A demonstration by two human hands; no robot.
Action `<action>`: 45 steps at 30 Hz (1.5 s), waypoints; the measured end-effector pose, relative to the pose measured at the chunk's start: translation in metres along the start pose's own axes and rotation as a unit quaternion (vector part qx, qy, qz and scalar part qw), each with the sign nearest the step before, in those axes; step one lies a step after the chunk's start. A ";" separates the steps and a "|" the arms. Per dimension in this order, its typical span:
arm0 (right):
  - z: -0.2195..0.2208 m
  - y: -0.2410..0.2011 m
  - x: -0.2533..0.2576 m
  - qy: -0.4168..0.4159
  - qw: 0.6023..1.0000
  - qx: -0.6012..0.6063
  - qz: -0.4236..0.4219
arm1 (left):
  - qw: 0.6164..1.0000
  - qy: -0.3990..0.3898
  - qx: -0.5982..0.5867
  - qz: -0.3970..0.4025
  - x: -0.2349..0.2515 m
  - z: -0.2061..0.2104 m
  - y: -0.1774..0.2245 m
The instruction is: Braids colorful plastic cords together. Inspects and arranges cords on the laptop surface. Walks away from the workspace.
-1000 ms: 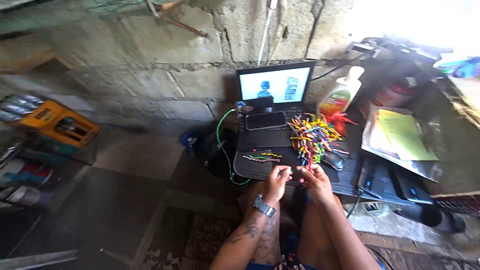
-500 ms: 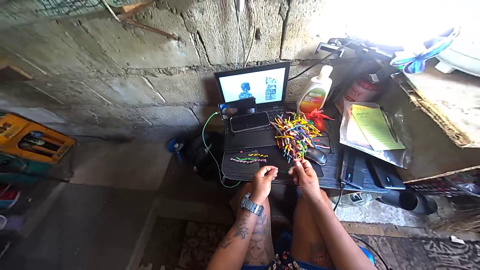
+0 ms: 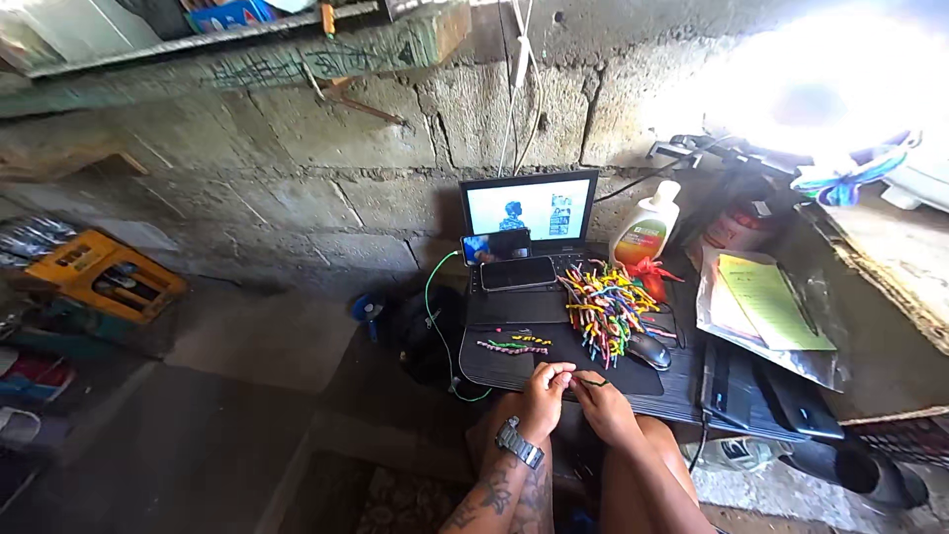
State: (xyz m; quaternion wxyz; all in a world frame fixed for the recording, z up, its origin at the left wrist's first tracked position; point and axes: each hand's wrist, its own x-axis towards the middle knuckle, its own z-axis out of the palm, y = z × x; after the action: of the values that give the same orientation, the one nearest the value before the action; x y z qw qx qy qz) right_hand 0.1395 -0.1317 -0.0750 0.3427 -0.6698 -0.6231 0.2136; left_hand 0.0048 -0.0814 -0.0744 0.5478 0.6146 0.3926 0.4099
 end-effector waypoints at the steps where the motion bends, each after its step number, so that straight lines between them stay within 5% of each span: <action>1: 0.000 0.000 0.000 0.006 1.000 0.001 -0.005 | 1.000 0.006 0.002 0.004 0.001 0.000 -0.002; 8: 0.003 0.004 0.000 0.028 0.999 0.021 -0.019 | 1.000 0.008 -0.006 -0.023 0.003 -0.002 -0.001; 13: 0.003 0.002 -0.010 0.035 0.994 -0.081 -0.064 | 0.988 0.066 0.135 0.020 0.001 0.008 -0.002; 18: -0.003 0.015 -0.011 0.236 0.928 -0.197 -0.211 | 0.966 0.007 0.231 0.116 -0.007 0.015 -0.003; 21: -0.008 0.018 -0.005 0.295 0.917 -0.175 -0.204 | 0.962 -0.051 0.197 0.183 -0.007 0.010 -0.006; 23: -0.011 0.022 -0.004 0.273 0.943 -0.094 -0.164 | 0.972 -0.081 0.136 0.175 -0.005 0.005 -0.005; 26: -0.014 0.027 -0.002 0.174 0.977 0.004 -0.121 | 0.994 -0.099 0.016 0.050 -0.007 0.000 0.003; 31: 0.000 0.017 -0.002 0.099 0.986 -0.023 -0.133 | 0.997 -0.019 -0.075 -0.024 -0.002 0.001 0.000; 38: -0.005 0.010 -0.005 0.070 0.994 0.019 -0.085 | 0.998 -0.060 0.004 0.016 -0.003 0.002 -0.005; 41: -0.012 0.002 -0.006 0.006 0.989 0.146 0.023 | 0.987 -0.025 0.106 0.119 -0.005 0.003 -0.006; 45: -0.021 0.005 -0.003 -0.048 0.922 0.369 0.103 | 0.979 -0.031 0.103 0.172 -0.009 0.005 -0.010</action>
State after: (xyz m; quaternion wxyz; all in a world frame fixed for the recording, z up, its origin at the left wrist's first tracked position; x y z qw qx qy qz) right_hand 0.1574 -0.1388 -0.0649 0.5117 -0.5451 -0.4436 0.4942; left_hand 0.0060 -0.0904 -0.0850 0.4153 0.7384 0.3036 0.4359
